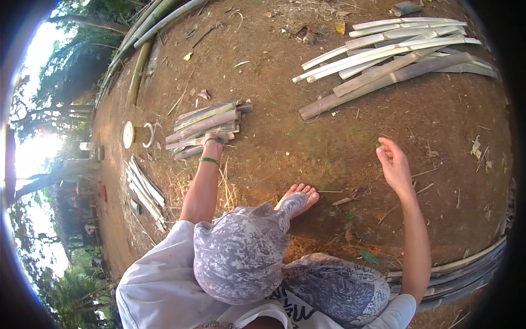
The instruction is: The person sits on the ground and uses a large knife to sharpen the ends of long bamboo strips. They pick up individual strips, hold them against their leg, and scrape the blade to create a point, then place the finished pieces into a pile.
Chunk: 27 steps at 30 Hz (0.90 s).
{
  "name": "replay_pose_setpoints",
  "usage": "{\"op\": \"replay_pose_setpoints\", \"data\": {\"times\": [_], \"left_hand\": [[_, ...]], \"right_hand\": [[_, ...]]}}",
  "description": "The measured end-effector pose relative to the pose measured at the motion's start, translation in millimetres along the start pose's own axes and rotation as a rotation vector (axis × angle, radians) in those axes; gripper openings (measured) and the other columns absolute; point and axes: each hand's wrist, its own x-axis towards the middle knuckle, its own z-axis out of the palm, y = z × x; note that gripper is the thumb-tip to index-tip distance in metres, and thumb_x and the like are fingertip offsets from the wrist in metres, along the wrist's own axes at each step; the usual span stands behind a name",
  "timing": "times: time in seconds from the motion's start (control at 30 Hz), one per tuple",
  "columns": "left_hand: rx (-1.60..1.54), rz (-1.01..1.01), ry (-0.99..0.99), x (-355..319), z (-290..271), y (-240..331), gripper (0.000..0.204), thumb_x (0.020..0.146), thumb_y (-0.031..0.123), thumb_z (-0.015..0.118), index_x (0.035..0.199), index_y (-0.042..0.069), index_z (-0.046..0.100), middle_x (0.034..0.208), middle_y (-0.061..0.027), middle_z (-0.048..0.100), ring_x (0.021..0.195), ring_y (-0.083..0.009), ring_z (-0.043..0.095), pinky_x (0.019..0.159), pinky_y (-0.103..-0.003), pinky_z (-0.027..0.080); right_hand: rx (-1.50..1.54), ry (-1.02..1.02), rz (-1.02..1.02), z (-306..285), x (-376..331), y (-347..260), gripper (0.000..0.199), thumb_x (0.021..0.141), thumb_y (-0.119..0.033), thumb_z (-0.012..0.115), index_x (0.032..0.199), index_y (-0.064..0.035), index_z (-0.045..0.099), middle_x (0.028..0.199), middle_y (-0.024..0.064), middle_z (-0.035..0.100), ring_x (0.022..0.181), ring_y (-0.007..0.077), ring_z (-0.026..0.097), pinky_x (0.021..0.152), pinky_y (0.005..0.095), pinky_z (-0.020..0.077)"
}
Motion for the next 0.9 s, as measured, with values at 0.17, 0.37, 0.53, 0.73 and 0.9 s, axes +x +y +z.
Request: {"op": "replay_pose_setpoints", "data": {"times": [0.17, 0.37, 0.53, 0.73, 0.9], "left_hand": [[0.342, 0.132, -0.071, -30, 39, -33, 0.049, 0.105, 0.045, 0.036, 0.116, 0.000, 0.054, 0.104, -0.0171, 0.064, 0.076, -0.0255, 0.067, 0.056, -0.039, 0.058], [0.493, 0.042, -0.182, -62, 30, -57, 0.057, 0.104, 0.049, 0.037, 0.113, -0.005, 0.051, 0.103, -0.0212, 0.063, 0.066, -0.0300, 0.067, 0.051, -0.042, 0.058], [0.591, 0.030, -0.281, -74, 9, -64, 0.053, 0.101, 0.043, 0.050, 0.115, -0.009, 0.051, 0.097, -0.0214, 0.064, 0.068, -0.0323, 0.069, 0.053, -0.040, 0.061], [0.287, -0.005, -0.331, -64, 5, -67, 0.031, 0.102, 0.024, 0.053, 0.118, -0.003, 0.048, 0.107, -0.0190, 0.063, 0.089, -0.0341, 0.069, 0.071, -0.042, 0.064], [-0.010, 0.309, -0.509, -105, 11, -78, 0.020, 0.101, 0.012, 0.054, 0.112, 0.004, 0.039, 0.113, -0.0164, 0.059, 0.098, -0.0297, 0.067, 0.084, -0.046, 0.061]], "right_hand": [[-0.041, 0.045, 0.084, -24, -7, 16, 0.038, 0.100, -0.027, 0.057, 0.130, -0.0031, 0.058, 0.107, 0.0103, 0.066, 0.098, 0.0189, 0.062, 0.084, 0.0336, 0.0507], [0.003, 0.070, 0.142, -30, -10, 50, 0.037, 0.100, -0.027, 0.058, 0.129, -0.0029, 0.059, 0.107, 0.0109, 0.066, 0.097, 0.0181, 0.062, 0.088, 0.0339, 0.0488], [-0.012, 0.017, 0.099, -11, -1, 41, 0.038, 0.100, -0.027, 0.059, 0.128, -0.0023, 0.060, 0.106, 0.0122, 0.067, 0.097, 0.0190, 0.063, 0.087, 0.0341, 0.0490], [-0.002, -0.043, 0.066, 12, 0, 29, 0.037, 0.098, -0.027, 0.060, 0.127, -0.0030, 0.060, 0.105, 0.0127, 0.067, 0.095, 0.0200, 0.063, 0.085, 0.0340, 0.0497], [-0.021, -0.073, 0.027, 15, -18, 29, 0.037, 0.098, -0.027, 0.061, 0.125, -0.0024, 0.061, 0.102, 0.0117, 0.068, 0.091, 0.0193, 0.065, 0.081, 0.0331, 0.0509]]}}
